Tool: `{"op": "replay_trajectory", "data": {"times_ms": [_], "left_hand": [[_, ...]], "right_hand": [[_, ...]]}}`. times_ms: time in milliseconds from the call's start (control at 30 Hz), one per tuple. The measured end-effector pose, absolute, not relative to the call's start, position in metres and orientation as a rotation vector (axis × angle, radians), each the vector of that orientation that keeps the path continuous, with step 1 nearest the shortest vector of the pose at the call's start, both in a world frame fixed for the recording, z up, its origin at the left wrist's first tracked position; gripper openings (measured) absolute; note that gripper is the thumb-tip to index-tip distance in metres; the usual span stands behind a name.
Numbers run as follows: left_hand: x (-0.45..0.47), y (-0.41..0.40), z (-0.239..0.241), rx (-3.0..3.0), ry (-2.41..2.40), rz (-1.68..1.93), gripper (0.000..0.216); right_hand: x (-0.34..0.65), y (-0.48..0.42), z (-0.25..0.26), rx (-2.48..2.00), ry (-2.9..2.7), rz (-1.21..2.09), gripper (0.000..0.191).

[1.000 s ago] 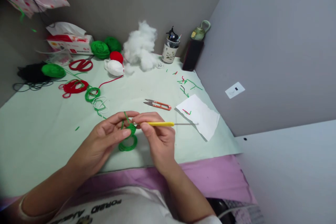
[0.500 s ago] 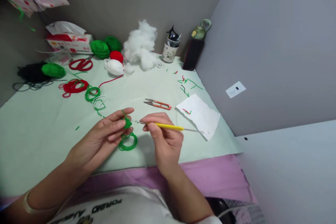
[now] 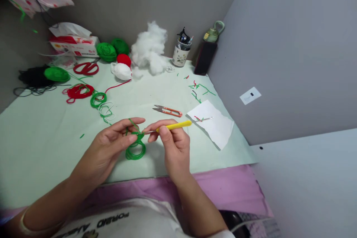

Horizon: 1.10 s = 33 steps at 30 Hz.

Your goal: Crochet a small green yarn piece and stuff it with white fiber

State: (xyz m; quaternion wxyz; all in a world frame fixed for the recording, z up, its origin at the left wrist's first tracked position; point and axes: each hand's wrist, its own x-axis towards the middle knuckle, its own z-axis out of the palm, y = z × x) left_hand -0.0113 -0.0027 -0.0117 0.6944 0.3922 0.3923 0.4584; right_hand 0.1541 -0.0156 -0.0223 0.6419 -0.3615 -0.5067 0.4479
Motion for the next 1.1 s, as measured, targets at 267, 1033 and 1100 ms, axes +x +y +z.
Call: {"op": "replay_trajectory", "data": {"times_ms": [267,1033,1100], "left_hand": [[-0.008,-0.009,-0.017,1.033,1.008,1.13,0.034],[-0.01,-0.005,-0.009,0.734,0.778,0.928,0.041],[-0.011,-0.004,-0.009,0.748,0.804,0.931,0.042]], "right_hand": [[0.15,-0.029,-0.026,-0.936,-1.747,0.182,0.028],[0.151,-0.017,-0.028,-0.836,-1.17,0.973,0.018],[0.152,-0.017,-0.027,-0.815,-1.142,1.0,0.019]]}}
